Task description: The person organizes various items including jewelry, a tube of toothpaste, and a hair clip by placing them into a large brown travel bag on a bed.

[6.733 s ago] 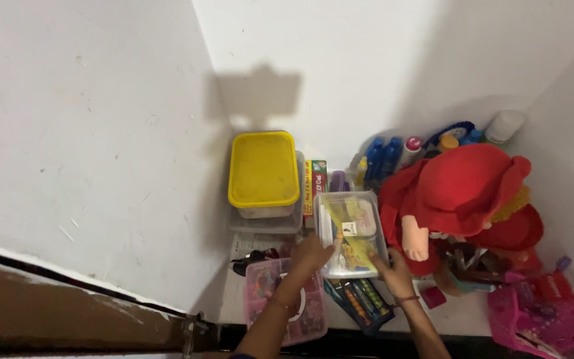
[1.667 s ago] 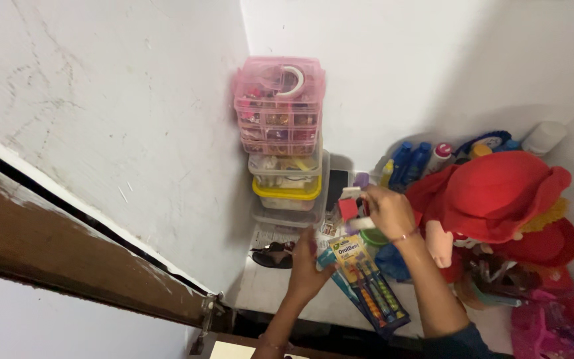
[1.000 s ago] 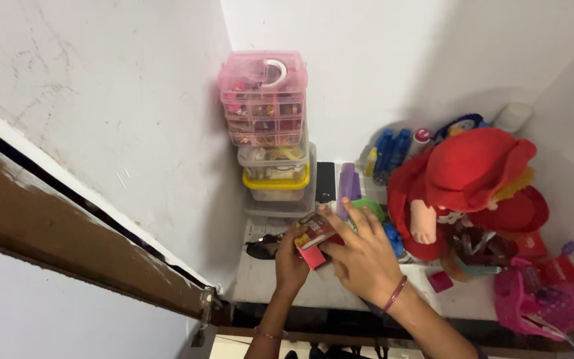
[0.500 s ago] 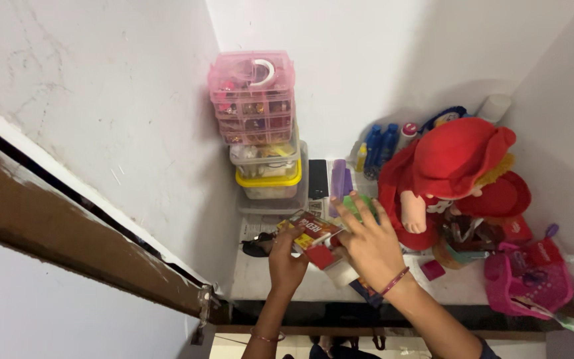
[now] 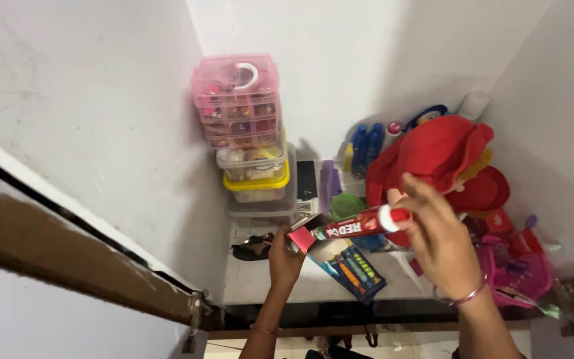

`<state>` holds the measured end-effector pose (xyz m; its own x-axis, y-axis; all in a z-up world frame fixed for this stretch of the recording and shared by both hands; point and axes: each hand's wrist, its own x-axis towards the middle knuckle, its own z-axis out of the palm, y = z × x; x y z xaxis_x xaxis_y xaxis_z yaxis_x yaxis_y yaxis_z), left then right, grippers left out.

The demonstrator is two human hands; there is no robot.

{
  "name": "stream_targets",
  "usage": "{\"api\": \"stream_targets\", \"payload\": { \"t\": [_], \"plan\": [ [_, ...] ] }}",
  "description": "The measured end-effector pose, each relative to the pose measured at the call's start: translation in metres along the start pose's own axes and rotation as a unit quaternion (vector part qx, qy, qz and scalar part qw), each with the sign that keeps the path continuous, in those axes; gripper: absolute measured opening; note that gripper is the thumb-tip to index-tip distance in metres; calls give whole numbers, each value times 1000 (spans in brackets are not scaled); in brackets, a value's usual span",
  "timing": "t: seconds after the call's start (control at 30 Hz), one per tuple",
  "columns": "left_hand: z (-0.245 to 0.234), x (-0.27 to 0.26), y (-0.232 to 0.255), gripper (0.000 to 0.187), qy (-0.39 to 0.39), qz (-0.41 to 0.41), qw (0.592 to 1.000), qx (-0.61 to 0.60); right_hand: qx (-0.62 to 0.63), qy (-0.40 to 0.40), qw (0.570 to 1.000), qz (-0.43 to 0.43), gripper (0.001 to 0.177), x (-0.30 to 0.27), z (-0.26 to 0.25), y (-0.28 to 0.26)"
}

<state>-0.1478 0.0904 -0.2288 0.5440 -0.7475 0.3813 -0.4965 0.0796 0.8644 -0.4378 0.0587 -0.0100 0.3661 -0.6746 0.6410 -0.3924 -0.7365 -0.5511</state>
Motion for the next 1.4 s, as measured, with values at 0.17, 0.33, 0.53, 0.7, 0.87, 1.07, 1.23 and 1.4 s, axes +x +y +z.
{"api": "stream_targets", "payload": {
  "t": [0.17,0.33,0.53,0.7,0.87,1.07,1.23,1.4],
  "plan": [
    [24,2,2,51,-26,45,999,-14,405,66,912,23,27,1,19,42],
    [26,18,8,47,-32,7,999,-16,707,212,674,-6,38,-27,26,79],
    [22,46,25,75,-114,-55,980,-151,407,-45,881,236,47,-28,84,129],
    [39,66,-1,74,-182,-43,952,-241,264,-236,863,360,64,-39,184,163],
    [53,79,-20,69,-168,-97,962,-192,350,-269,820,363,52,-50,219,184],
    [48,54,-46,75,-168,-223,955,-99,249,-212,887,327,51,-21,225,180],
    [50,41,-68,75,-182,-170,957,-149,121,-190,901,371,50,6,216,154],
    [63,29,-49,88,-220,-204,937,-179,42,-163,924,342,60,19,239,169]
  ]
}}
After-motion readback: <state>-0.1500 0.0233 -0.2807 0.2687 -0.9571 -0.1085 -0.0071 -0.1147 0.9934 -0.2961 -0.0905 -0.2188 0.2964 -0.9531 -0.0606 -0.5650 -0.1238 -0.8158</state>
